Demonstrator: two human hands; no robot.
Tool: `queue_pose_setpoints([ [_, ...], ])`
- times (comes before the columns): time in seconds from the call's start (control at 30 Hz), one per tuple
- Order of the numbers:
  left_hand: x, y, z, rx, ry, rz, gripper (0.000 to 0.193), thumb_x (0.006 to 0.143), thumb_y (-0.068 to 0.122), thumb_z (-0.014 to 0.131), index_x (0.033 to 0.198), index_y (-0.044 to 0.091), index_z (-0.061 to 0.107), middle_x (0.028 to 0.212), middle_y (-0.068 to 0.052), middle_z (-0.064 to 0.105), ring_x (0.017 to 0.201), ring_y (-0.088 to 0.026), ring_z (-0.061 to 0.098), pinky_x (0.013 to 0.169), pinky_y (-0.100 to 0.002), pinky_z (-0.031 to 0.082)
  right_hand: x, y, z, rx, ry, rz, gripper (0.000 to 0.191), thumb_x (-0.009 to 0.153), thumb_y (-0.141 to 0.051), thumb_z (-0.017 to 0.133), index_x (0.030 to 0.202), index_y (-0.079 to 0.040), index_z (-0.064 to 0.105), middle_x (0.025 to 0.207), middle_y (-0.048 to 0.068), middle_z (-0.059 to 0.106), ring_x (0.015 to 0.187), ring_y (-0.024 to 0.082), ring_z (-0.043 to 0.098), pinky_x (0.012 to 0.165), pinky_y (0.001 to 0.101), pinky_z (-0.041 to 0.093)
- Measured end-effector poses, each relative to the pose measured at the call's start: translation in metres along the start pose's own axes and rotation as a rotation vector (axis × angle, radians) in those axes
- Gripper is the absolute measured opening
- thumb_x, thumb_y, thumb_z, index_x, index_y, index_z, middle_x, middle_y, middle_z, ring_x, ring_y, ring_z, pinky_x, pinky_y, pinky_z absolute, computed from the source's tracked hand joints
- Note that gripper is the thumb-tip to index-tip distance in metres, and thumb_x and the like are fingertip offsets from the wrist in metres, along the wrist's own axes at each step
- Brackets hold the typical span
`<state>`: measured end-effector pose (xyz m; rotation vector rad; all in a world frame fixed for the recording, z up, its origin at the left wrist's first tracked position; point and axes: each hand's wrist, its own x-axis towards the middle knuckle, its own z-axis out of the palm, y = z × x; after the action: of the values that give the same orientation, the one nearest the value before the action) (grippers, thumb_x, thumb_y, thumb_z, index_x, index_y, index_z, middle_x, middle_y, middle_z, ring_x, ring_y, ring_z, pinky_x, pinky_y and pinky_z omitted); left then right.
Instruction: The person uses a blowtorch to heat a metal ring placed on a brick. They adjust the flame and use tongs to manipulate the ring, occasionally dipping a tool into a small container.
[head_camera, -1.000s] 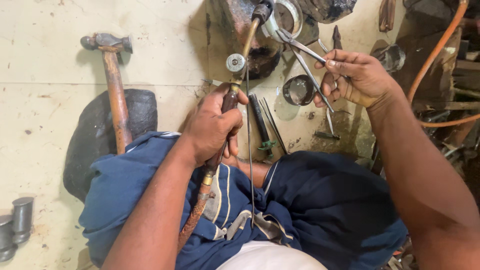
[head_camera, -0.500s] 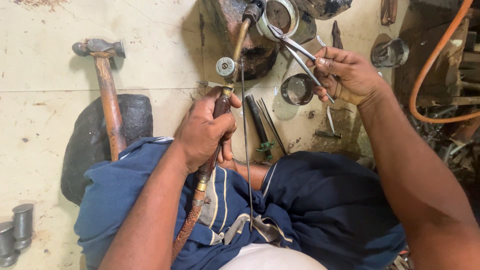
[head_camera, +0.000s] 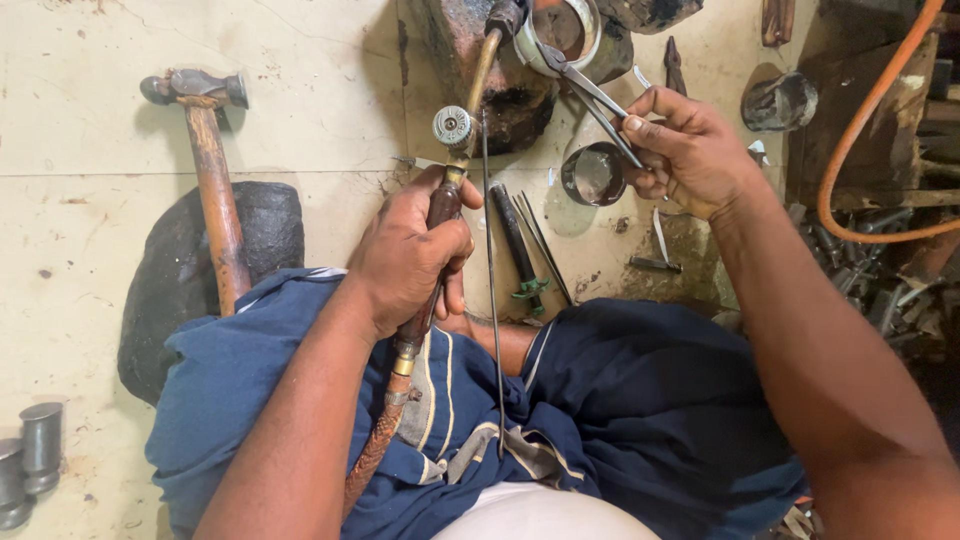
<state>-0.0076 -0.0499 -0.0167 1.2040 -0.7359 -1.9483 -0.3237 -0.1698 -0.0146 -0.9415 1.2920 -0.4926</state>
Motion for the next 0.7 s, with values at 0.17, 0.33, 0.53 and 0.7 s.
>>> queue_pose_setpoints([
  [0.17, 0.001, -0.002, -0.001, -0.004, 0.008, 0.007, 0.035, 0.08, 0.009, 0.055, 0.115, 0.003, 0.052, 0.062, -0.004, 0.055, 0.037, -0.014, 0.055, 0.031, -0.027, 0.044, 0.0, 0.008, 0.009, -0.013, 0.051, -0.098, 0.007, 0.105, -0.01, 0.063, 0.1, -0.007, 0.059, 0.065, -0.001, 0.047, 0.048, 0.009, 0.041, 0.04, 0.024, 0.025],
  [0.33, 0.001, -0.001, -0.001, -0.006, -0.002, 0.022, 0.034, 0.081, 0.009, 0.054, 0.115, 0.003, 0.052, 0.062, -0.004, 0.055, 0.037, -0.013, 0.055, 0.031, -0.027, 0.044, -0.002, 0.016, 0.017, -0.03, 0.081, -0.179, 0.007, 0.106, -0.009, 0.062, 0.1, -0.006, 0.058, 0.071, 0.003, 0.056, 0.047, 0.008, 0.043, 0.039, 0.0236, 0.026],
  [0.53, -0.001, 0.003, 0.001, 0.018, 0.023, 0.003, 0.034, 0.08, 0.009, 0.054, 0.114, 0.003, 0.053, 0.062, -0.004, 0.056, 0.038, -0.013, 0.056, 0.031, -0.027, 0.044, -0.006, 0.01, 0.023, -0.214, 0.073, -0.184, 0.006, 0.108, -0.009, 0.058, 0.108, -0.003, 0.059, 0.07, 0.007, 0.058, 0.055, 0.014, 0.056, 0.048, 0.0278, 0.043],
  [0.7, -0.002, 0.006, 0.002, 0.01, 0.013, 0.015, 0.034, 0.081, 0.009, 0.054, 0.114, 0.003, 0.053, 0.062, -0.004, 0.056, 0.038, -0.013, 0.056, 0.031, -0.027, 0.044, -0.028, 0.002, 0.016, -0.172, -0.013, -0.048, 0.012, 0.108, -0.007, 0.051, 0.114, -0.001, 0.058, 0.085, 0.011, 0.069, 0.08, 0.021, 0.072, 0.065, 0.0339, 0.053],
])
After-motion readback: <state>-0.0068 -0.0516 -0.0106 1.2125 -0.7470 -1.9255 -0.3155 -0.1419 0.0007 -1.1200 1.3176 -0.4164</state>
